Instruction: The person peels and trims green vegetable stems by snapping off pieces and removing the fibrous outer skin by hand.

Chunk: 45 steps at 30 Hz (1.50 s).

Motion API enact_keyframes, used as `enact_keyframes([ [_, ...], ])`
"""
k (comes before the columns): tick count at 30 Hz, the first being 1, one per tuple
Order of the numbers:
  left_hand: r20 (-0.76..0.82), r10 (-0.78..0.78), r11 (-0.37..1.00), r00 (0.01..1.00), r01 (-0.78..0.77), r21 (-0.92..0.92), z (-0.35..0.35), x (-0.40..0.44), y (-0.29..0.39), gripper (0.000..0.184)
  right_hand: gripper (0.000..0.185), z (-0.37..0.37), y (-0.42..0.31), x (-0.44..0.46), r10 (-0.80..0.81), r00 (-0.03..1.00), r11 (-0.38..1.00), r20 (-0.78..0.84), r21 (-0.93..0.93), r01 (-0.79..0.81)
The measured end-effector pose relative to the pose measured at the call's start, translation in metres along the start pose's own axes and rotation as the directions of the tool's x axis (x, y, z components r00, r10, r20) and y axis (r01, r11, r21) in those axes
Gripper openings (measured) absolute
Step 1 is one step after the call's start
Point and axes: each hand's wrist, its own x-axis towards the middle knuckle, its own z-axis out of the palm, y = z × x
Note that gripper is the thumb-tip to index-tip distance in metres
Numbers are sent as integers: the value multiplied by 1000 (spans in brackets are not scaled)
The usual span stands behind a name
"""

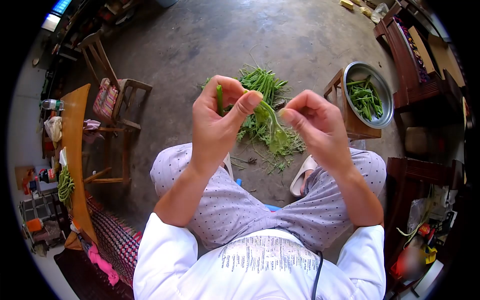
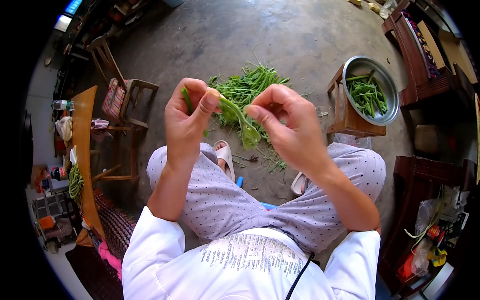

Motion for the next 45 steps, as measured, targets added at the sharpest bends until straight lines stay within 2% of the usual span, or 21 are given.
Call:
enact_keyframes([
  [1, -14, 4, 1000, 1000, -4, 18, -2, 1, 2, 21, 9, -3, -1, 0, -57, 998, 996, -16, -72, 55],
  [3, -17, -9, 1000, 1000, 10, 29, -6, 3, 6, 22, 8, -11, -12, 1, -73, 997, 997, -13, -34, 73],
  [5, -18, -24, 999, 1000, 24, 40, -9, 3, 7, 22, 9, -24, -19, 0, -14, 997, 996, 71, 91, 8],
  [7, 24, -87, 996, 996, 88, -32, -12, 3, 7, 23, 12, -29, -18, 3, -76, 996, 996, 46, 44, 74],
  [10, 58, -143, 981, 988, 149, -124, -8, 2, 7, 24, 7, -37, -23, 3, -83, 983, 996, 161, -4, 85],
  [12, 74, -189, 970, 979, 198, -141, -9, 2, 8, 24, 16, -32, -36, -3, 72, 991, 951, 111, -308, -35],
  [13, 91, -233, 957, 968, 245, -157, -10, 2, 8, 25, 16, -30, -35, -4, 73, 991, 951, 111, -308, -35],
  [14, 91, -233, 957, 968, 245, -158, -13, 3, 9, 25, 25, -27, -33, -4, -61, 989, 878, 138, -464, 119],
  [16, 202, -370, 872, 907, 414, -263, -18, 4, 8, 25, 36, -25, -35, -7, -141, 966, 769, 217, -591, 245],
  [17, 202, -370, 871, 907, 414, -263, -17, 4, 7, 25, 42, -23, -36, -8, -181, 950, 702, 255, -643, 306],
  [20, 247, -371, 830, 895, 439, -344, -14, 3, 4, 25, 28, -25, -33, -10, -99, 959, 693, 264, -674, 257],
  [23, 319, -364, 853, 875, 451, -263, -17, 3, 5, 25, 16, -30, -28, -5, -173, 933, 693, 316, -634, 343],
  [25, 406, -362, 841, 839, 482, -247, -19, 3, 7, 26, 9, -29, -31, -3, -257, 949, 681, 181, -663, 311],
  [26, 408, -361, 840, 838, 483, -247, -17, 2, 7, 26, 6, -23, -37, -6, -105, 992, 845, 68, -520, 125],
  [27, 383, -347, 865, 856, 449, -222, -14, 1, 7, 27, 6, -22, -37, -5, -105, 992, 845, 67, -521, 125],
  [29, 356, -330, 889, 874, 415, -194, -10, -1, 5, 28, 5, -20, -32, -4, -186, 982, 954, 19, -237, 185],
  [31, 339, -191, 967, 921, 236, -95, -8, -3, 3, 29, 7, -22, -29, -3, -194, 977, 946, 88, -247, 210],
  [32, 340, -192, 967, 921, 236, -95, -7, -4, 5, 29, 10, -24, -28, -3, -201, 967, 938, 155, -255, 236],
  [35, 356, -251, 951, 900, 298, -84, -8, -4, 9, 30, 12, -17, -31, -5, -135, 971, 935, 199, -298, 192],
  [41, 379, -232, 955, 896, 283, -86, -10, -4, 5, 25, 10, -18, -30, -4, -144, 976, 937, 163, -296, 187],
  [45, 345, -129, 968, 930, 194, -162, -6, -4, -1, 19, 10, -17, -28, -4, -150, 978, 949, 148, -256, 184],
])
